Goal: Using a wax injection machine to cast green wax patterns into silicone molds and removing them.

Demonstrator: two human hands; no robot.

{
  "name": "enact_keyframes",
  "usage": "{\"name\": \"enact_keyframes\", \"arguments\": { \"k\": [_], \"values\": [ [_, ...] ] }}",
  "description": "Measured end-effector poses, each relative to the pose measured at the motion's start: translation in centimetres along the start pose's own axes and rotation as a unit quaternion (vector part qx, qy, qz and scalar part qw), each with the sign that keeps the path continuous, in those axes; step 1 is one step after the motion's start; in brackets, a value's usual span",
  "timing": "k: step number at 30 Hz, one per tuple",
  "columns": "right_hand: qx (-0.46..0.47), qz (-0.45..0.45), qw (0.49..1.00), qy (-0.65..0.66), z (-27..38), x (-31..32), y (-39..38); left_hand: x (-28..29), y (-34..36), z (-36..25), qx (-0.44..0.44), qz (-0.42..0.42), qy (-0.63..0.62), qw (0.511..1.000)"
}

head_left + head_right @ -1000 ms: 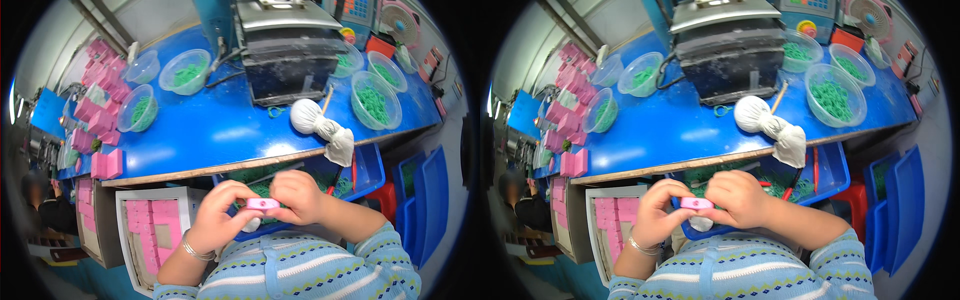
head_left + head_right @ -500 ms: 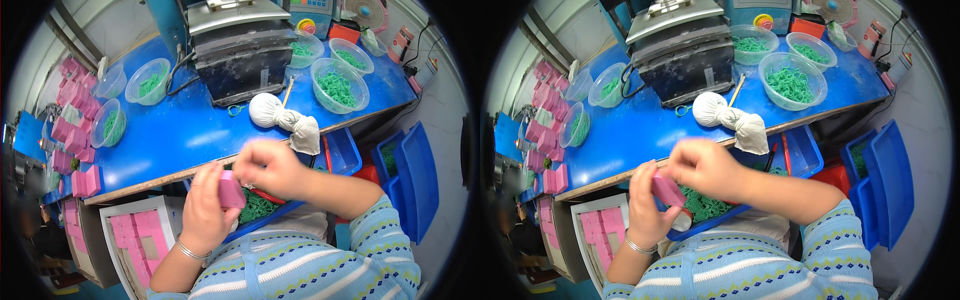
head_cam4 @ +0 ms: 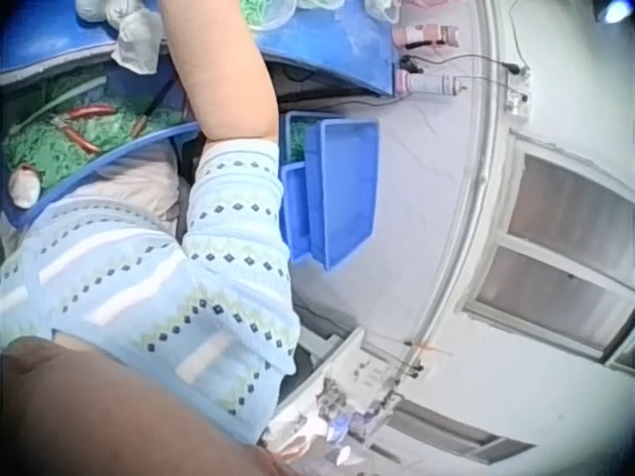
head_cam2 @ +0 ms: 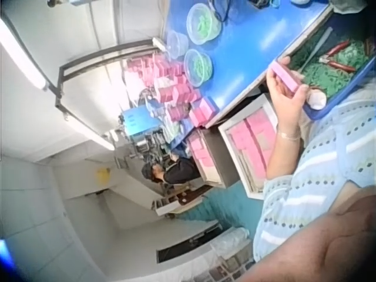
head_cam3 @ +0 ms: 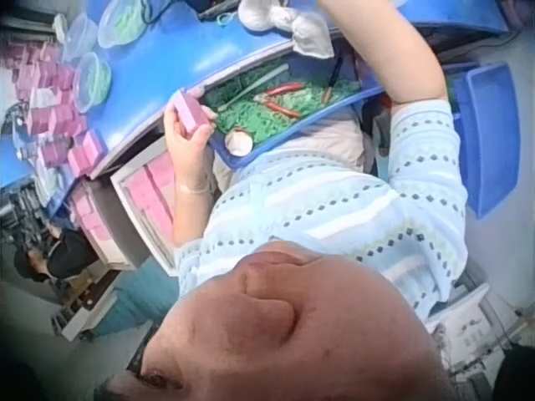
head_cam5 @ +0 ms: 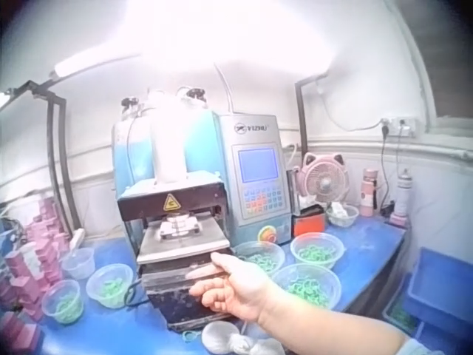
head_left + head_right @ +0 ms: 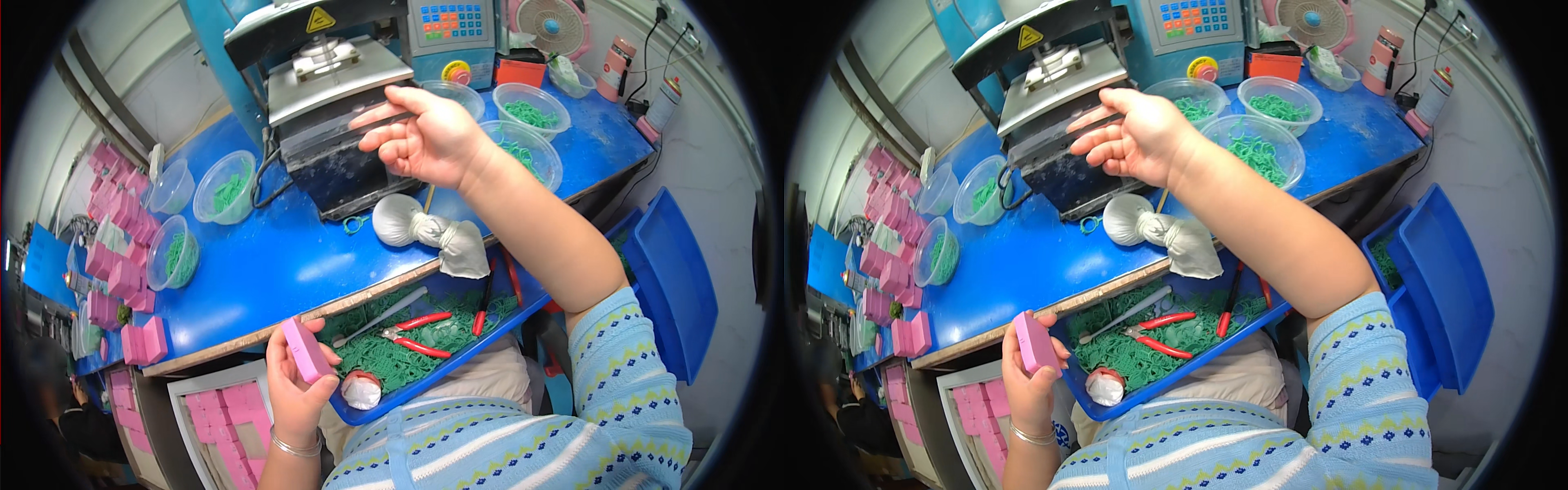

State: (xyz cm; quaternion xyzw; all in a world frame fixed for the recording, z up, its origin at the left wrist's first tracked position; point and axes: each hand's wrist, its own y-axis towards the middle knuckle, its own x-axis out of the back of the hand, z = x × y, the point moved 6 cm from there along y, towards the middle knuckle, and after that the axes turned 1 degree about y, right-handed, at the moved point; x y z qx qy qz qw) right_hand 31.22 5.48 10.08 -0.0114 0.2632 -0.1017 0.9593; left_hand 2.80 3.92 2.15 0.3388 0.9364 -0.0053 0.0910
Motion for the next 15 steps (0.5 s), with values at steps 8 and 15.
{"name": "enact_keyframes", "arguments": {
  "k": [8, 15],
  "values": [
    [-0.001, 0.009, 0.999, 0.045, -0.7, 0.2, 0.8, -0.1, 1.1, -1.2, -0.045, -0.016, 0.100, 0.994],
    [0.012, -0.015, 0.999, 0.045, -1.0, 0.1, 0.5, 2.9, 8.4, -3.3, -0.087, -0.002, 0.052, 0.995]
  ]
}}
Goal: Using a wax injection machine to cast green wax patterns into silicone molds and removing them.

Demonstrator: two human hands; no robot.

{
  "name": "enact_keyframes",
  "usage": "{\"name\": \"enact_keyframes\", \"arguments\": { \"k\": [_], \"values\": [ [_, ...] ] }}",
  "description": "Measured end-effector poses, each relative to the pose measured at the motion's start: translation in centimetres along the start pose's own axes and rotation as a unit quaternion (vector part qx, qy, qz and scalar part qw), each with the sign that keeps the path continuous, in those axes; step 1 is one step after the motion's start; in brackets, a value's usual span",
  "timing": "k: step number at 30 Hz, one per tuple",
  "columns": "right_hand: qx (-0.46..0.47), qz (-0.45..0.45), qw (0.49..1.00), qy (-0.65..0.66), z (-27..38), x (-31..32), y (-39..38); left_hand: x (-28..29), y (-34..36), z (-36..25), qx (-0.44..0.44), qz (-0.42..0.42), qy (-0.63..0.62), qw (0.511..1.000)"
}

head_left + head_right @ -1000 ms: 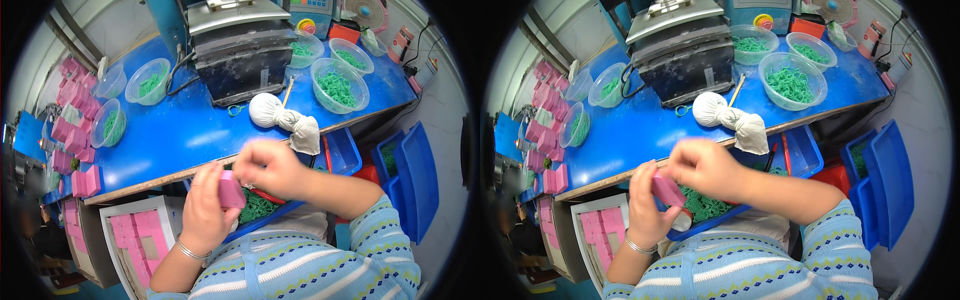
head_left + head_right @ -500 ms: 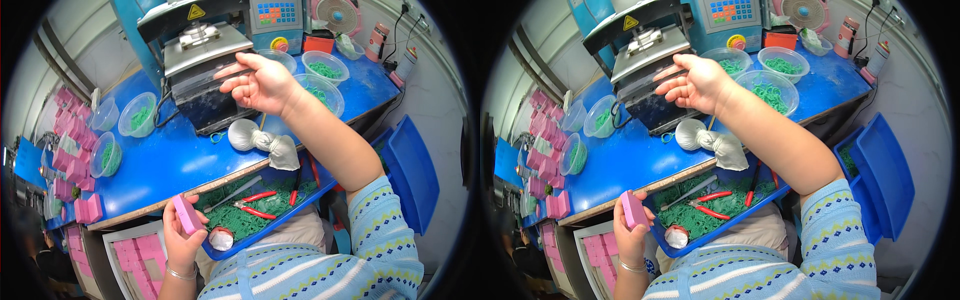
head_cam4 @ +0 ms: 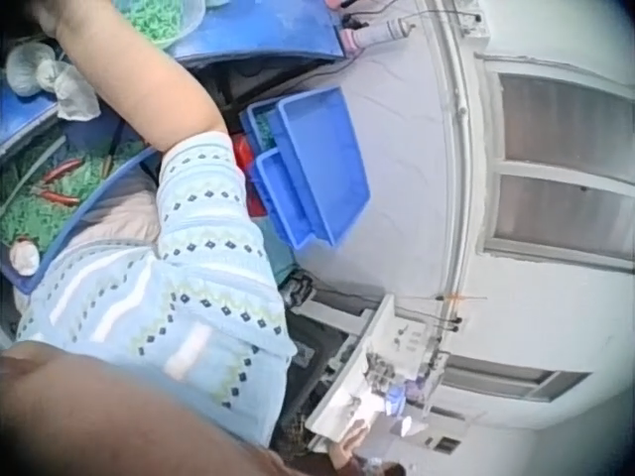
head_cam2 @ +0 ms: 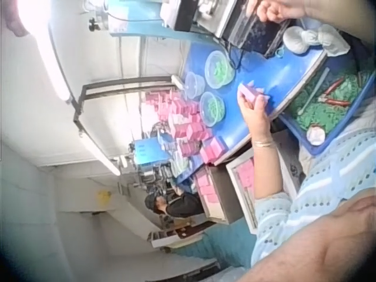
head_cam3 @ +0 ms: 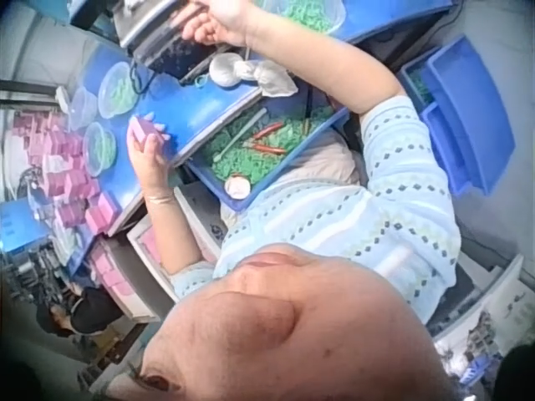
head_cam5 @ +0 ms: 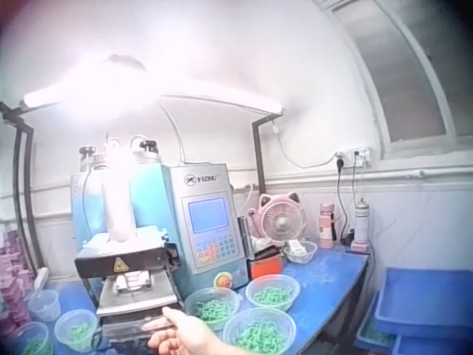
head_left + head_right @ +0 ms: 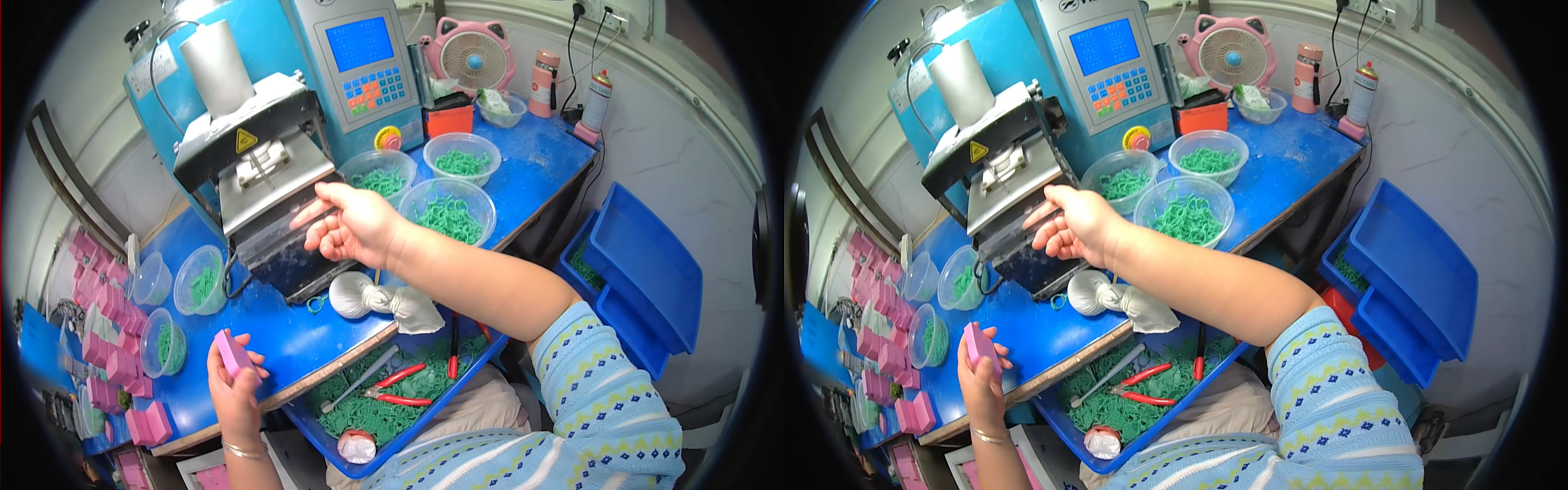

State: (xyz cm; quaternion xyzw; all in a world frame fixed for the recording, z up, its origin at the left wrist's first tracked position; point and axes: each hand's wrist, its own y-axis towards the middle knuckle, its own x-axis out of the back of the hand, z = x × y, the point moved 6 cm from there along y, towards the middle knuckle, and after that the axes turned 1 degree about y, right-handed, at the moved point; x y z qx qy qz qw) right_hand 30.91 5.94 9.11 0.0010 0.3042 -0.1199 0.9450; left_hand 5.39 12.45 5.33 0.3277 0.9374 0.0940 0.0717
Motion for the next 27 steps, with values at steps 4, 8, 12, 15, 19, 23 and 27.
{"name": "enact_keyframes", "arguments": {
  "k": [4, 8, 12, 15, 19, 23, 27],
  "values": [
    [0.007, -0.005, 1.000, -0.017, 0.0, 0.0, -0.2, 2.9, 2.8, 4.5, 0.122, -0.047, -0.176, 0.976],
    [0.012, -0.004, 1.000, -0.018, 0.0, -0.1, -0.2, 3.5, 2.9, 5.0, 0.133, -0.020, -0.337, 0.932],
    [0.020, -0.009, 1.000, -0.018, 0.1, 0.0, -0.2, 3.0, 2.2, 4.6, 0.085, -0.014, -0.273, 0.958],
    [0.029, -0.010, 0.999, -0.020, 0.3, 0.0, -0.3, 2.8, 2.2, 4.2, 0.066, 0.000, -0.234, 0.970],
    [0.030, -0.006, 0.999, -0.018, 0.2, 0.0, -0.2, 2.9, 2.1, 4.2, 0.064, 0.000, -0.244, 0.968],
    [0.027, -0.008, 1.000, -0.013, 0.1, 0.0, -0.3, 3.0, 1.9, 4.2, 0.054, -0.008, -0.239, 0.970],
    [0.033, -0.002, 0.999, -0.014, 0.1, -0.1, -0.4, 3.2, 1.8, 4.4, 0.055, 0.013, -0.252, 0.966]
  ]
}}
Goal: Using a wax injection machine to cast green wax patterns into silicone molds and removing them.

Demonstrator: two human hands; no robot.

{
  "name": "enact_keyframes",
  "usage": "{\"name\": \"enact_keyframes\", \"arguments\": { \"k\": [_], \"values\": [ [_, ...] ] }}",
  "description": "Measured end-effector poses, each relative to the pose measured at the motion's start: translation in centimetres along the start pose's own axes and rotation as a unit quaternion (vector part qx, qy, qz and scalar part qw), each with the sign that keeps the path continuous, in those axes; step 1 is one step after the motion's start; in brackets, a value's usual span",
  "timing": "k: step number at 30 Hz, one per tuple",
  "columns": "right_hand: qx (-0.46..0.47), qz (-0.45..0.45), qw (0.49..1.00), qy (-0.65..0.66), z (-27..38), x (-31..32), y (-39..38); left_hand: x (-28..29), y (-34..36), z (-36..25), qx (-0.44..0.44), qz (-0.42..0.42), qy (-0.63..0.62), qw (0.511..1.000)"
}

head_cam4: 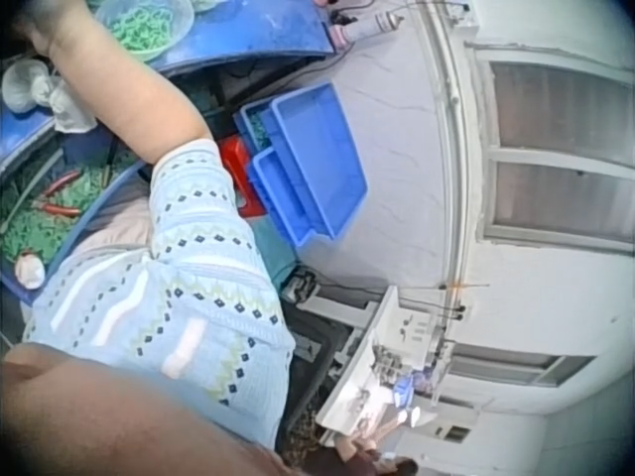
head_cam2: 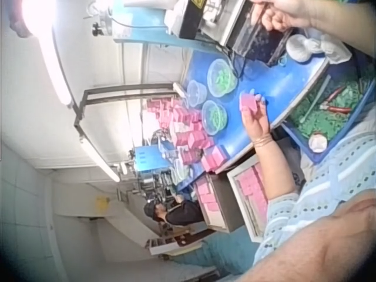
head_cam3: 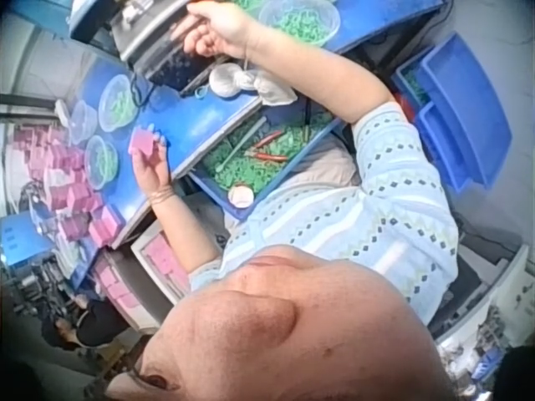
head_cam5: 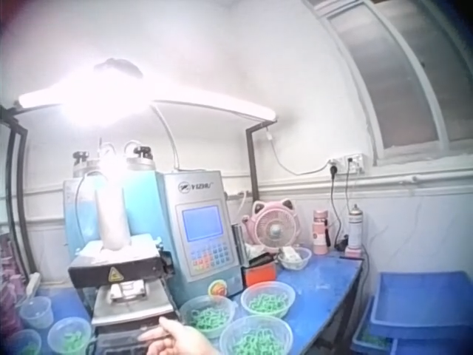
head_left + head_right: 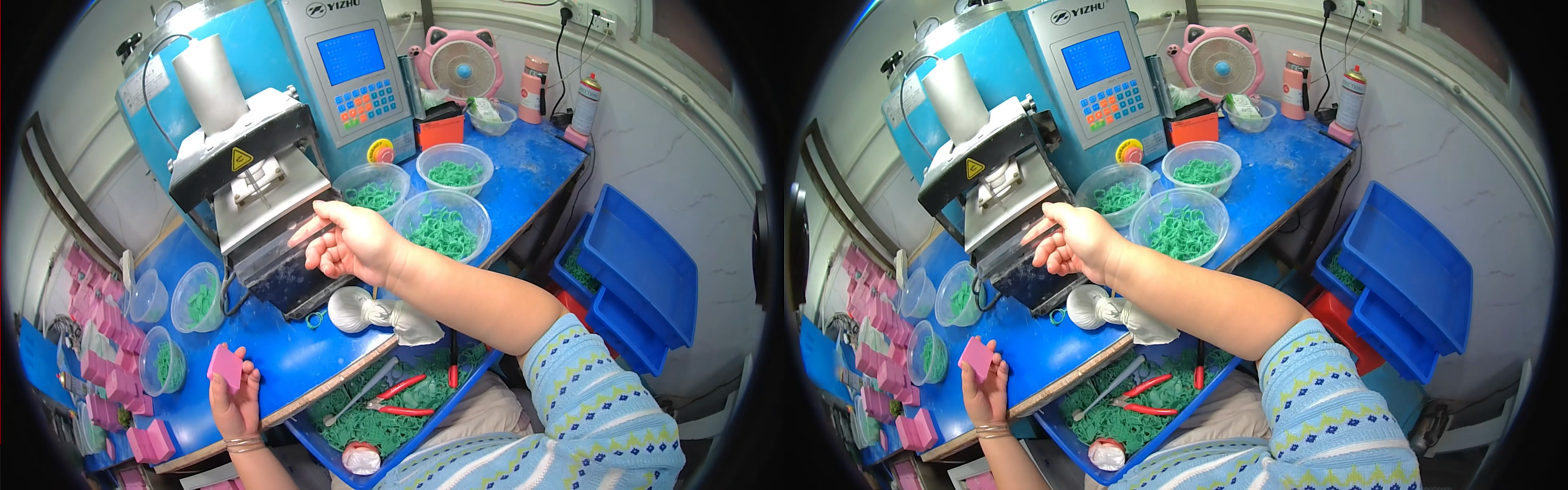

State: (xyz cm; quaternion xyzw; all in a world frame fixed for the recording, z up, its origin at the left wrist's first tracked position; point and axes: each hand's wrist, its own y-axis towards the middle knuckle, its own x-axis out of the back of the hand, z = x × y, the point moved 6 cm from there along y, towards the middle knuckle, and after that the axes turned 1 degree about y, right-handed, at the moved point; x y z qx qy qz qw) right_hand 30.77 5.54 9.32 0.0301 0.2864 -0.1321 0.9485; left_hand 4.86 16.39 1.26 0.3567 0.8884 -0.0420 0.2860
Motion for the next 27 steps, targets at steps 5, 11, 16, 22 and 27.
{"name": "enact_keyframes", "arguments": {
  "k": [5, 11, 16, 22, 27],
  "values": [
    [0.007, 0.001, 1.000, 0.000, 0.1, 0.1, 0.0, 0.1, 0.1, 0.1, -0.012, -0.007, -0.025, 1.000],
    [0.011, 0.001, 1.000, -0.003, -0.1, 0.0, -0.6, 1.4, 0.0, 0.2, -0.032, -0.023, -0.074, 0.997],
    [0.010, 0.001, 1.000, -0.002, -0.1, 0.0, -1.0, 1.9, -0.1, 0.2, -0.033, -0.053, -0.093, 0.994],
    [0.009, -0.001, 1.000, -0.005, -0.2, 0.1, -1.2, 1.6, -0.4, 0.1, -0.047, -0.026, -0.115, 0.992],
    [0.015, 0.004, 1.000, -0.005, -0.2, 0.0, -1.0, 1.1, -0.3, -0.1, -0.059, -0.007, -0.100, 0.993]
  ]
}}
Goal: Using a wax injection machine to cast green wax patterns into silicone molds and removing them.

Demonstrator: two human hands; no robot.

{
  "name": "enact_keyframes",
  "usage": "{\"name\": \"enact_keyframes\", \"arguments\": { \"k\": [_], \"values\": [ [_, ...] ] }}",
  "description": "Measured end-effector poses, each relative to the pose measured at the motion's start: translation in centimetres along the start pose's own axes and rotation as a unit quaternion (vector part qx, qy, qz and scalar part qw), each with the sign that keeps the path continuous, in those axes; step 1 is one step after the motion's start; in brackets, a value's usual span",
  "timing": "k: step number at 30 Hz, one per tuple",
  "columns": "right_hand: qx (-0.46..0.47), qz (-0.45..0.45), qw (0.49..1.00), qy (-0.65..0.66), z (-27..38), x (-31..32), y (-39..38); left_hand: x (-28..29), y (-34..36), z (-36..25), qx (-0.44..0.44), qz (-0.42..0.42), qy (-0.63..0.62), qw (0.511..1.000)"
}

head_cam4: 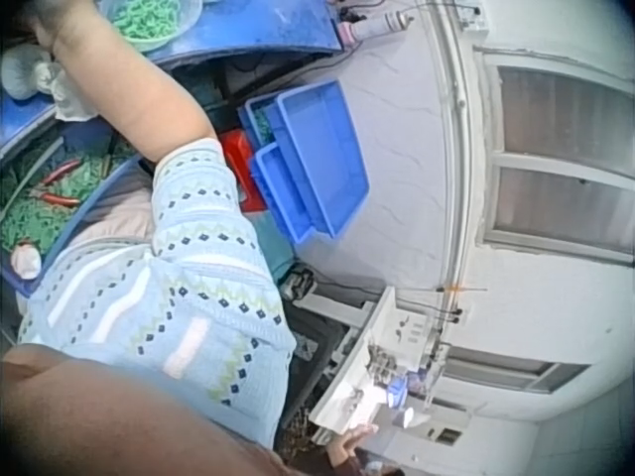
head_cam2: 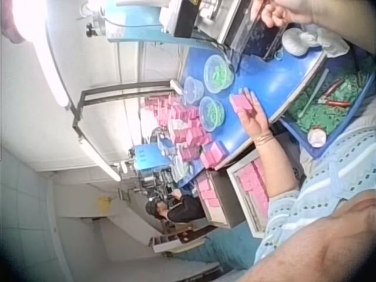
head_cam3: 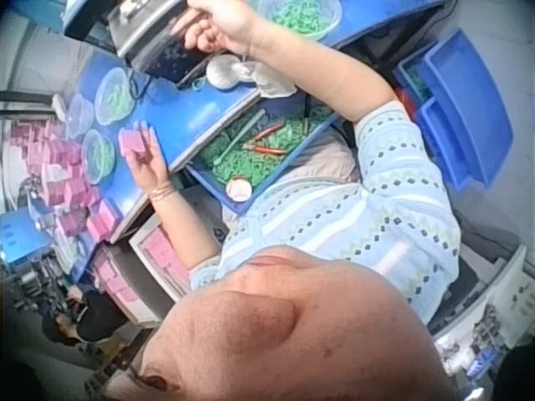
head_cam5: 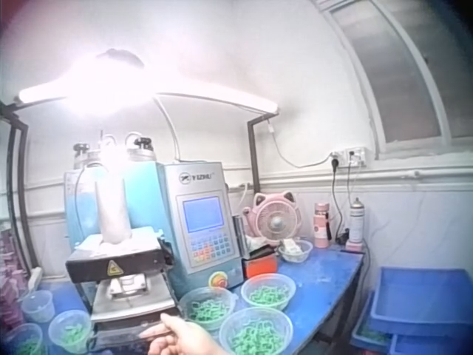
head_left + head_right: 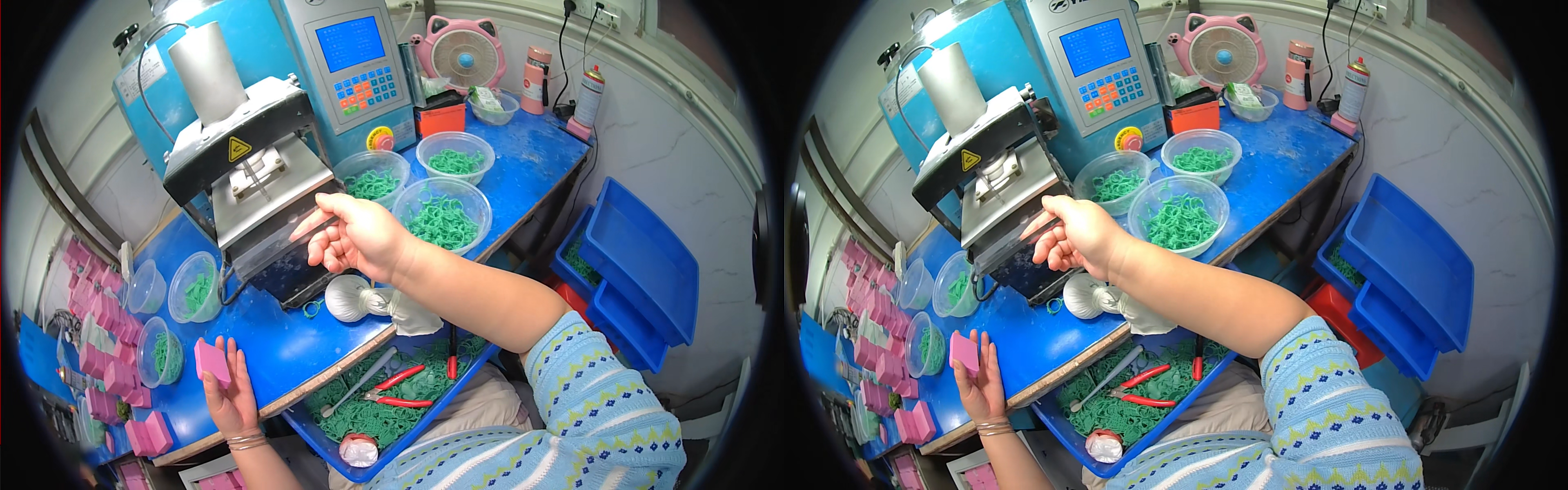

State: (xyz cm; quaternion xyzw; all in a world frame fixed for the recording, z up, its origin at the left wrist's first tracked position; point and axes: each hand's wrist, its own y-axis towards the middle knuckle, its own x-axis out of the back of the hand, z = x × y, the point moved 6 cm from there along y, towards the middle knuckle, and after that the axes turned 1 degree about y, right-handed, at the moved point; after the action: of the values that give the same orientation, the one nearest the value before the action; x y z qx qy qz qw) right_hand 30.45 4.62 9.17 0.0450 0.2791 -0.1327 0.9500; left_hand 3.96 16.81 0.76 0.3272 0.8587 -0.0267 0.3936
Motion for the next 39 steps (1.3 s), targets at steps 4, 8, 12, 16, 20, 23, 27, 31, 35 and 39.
{"name": "enact_keyframes", "arguments": {
  "k": [4, 8, 12, 16, 20, 23, 27, 31, 35, 39],
  "values": [
    [0.011, 0.004, 1.000, -0.014, 0.0, 0.0, 0.2, -0.6, 0.1, -0.3, -0.014, 0.021, 0.040, 0.999],
    [-0.009, 0.015, 1.000, -0.011, -0.1, -0.3, -0.5, -0.7, -0.5, -0.4, -0.040, -0.008, 0.091, 0.995],
    [-0.026, 0.080, 0.996, 0.017, -2.0, -0.9, -6.4, -0.5, -2.1, 0.4, -0.038, -0.058, 0.129, 0.989],
    [-0.144, 0.147, 0.977, 0.053, -4.1, -1.8, -12.5, -6.0, -5.4, -1.1, -0.112, -0.073, 0.344, 0.929],
    [-0.256, 0.206, 0.938, 0.111, -7.0, -2.4, -15.4, -13.1, -6.1, -1.2, -0.191, 0.092, 0.626, 0.751],
    [-0.282, 0.213, 0.931, 0.090, -9.3, -2.5, -15.7, -15.3, -4.4, 1.3, -0.151, 0.157, 0.724, 0.655],
    [-0.322, 0.254, 0.910, 0.060, -11.9, -3.1, -16.1, -8.8, -2.2, -0.5, -0.055, 0.008, 0.758, 0.650],
    [-0.329, 0.265, 0.904, 0.065, -13.9, -2.8, -16.6, -6.2, -3.0, -2.0, -0.123, -0.071, 0.760, 0.635],
    [-0.331, 0.258, 0.905, 0.076, -15.2, -2.6, -16.1, -11.1, -7.2, -1.8, -0.258, 0.060, 0.620, 0.738],
    [-0.289, 0.287, 0.913, 0.026, -16.2, -2.4, -16.3, -14.8, -10.0, 0.2, -0.287, 0.181, 0.812, 0.475]
  ]
}}
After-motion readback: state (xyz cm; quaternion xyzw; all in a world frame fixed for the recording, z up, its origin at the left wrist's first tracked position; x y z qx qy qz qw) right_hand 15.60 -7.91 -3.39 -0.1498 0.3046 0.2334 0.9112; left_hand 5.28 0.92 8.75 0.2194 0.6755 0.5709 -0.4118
